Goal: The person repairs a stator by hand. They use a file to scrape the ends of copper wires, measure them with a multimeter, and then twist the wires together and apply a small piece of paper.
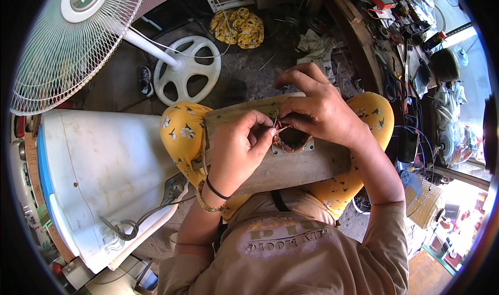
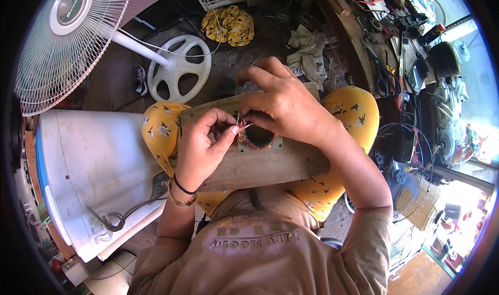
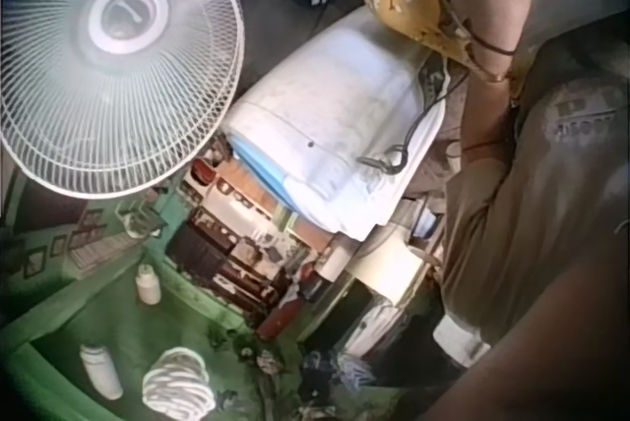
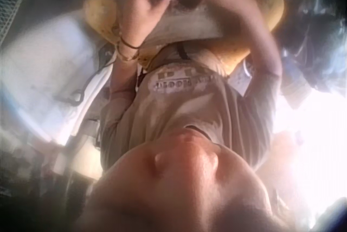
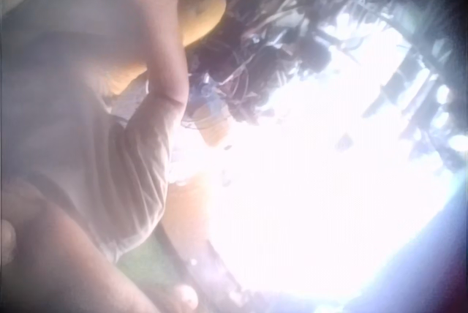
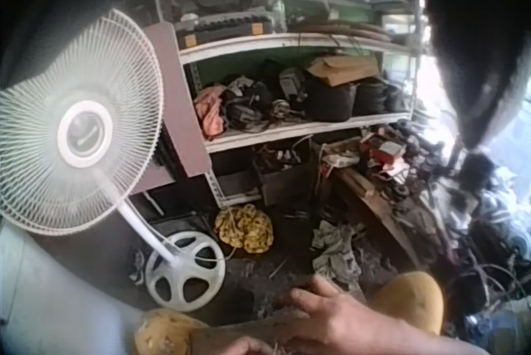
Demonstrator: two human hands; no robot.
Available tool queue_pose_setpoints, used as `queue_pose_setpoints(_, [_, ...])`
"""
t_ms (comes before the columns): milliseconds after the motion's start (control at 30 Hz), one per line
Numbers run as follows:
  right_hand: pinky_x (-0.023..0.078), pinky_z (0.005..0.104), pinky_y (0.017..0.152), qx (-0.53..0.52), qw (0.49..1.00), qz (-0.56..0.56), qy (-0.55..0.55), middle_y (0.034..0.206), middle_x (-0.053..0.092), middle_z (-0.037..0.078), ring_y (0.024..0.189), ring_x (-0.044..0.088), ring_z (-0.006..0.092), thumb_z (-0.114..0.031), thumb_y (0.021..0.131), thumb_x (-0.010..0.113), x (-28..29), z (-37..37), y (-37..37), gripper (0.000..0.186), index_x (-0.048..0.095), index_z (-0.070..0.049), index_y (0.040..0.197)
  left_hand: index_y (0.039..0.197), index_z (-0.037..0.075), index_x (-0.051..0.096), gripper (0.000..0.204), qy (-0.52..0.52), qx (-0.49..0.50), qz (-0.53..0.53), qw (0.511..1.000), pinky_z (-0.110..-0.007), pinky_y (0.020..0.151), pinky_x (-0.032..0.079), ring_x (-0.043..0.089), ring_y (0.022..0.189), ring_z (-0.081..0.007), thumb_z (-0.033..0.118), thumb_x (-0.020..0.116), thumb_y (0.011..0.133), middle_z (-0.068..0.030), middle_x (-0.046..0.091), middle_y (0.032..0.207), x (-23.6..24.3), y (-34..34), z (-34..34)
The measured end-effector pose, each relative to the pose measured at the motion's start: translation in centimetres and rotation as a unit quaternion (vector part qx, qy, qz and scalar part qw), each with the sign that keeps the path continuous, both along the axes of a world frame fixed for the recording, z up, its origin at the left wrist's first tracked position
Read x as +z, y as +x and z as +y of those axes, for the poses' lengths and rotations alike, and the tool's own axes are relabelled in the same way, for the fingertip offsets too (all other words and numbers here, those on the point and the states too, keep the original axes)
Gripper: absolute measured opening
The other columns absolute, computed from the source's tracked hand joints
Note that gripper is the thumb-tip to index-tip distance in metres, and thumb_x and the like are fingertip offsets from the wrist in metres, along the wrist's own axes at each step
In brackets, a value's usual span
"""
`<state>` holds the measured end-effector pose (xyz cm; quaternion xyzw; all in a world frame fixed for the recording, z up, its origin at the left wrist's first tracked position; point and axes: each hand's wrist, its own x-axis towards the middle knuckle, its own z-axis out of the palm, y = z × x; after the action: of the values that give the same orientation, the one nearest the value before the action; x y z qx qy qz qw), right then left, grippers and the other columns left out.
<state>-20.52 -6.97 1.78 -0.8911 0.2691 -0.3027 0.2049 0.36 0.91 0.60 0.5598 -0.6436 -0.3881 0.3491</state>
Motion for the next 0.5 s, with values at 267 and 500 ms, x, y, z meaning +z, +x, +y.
queue_pose_setpoints(267, [0.05, 0.0428, 0.091, 0.002, 0.999, -0.023, 0.027, 0.121, 0.061, 0.01, 0.109, 0.054, 0.0337, -0.008, 0.067, 0.08, -0.4, -0.2, 0.0, 0.022, 0.071, -0.008, 0.087, 0.093, 0.003, 0.068, 0.006, -0.072, -0.004, -0.081, 0.994, -0.029, 0.053, 0.046, 0.059, 0.056, -0.0135, 0.006, 0.072, 0.088, -0.0062, 0.067, 0.08, 1.0, -0.6, 0.1])
queue_pose_setpoints(500, [0.05, 0.0431, 0.091, -0.001, 0.999, -0.017, 0.041, 0.121, 0.061, 0.009, 0.11, 0.053, 0.0333, -0.007, 0.069, 0.08, -0.3, -0.2, -0.1, 0.022, 0.07, -0.009, 0.089, 0.091, 0.003, 0.066, 0.008, -0.145, -0.044, -0.154, 0.976, -0.033, 0.065, 0.051, 0.064, 0.071, -0.0216, 0.001, 0.07, 0.085, -0.0084, 0.062, 0.085, 1.4, -0.3, -0.2])
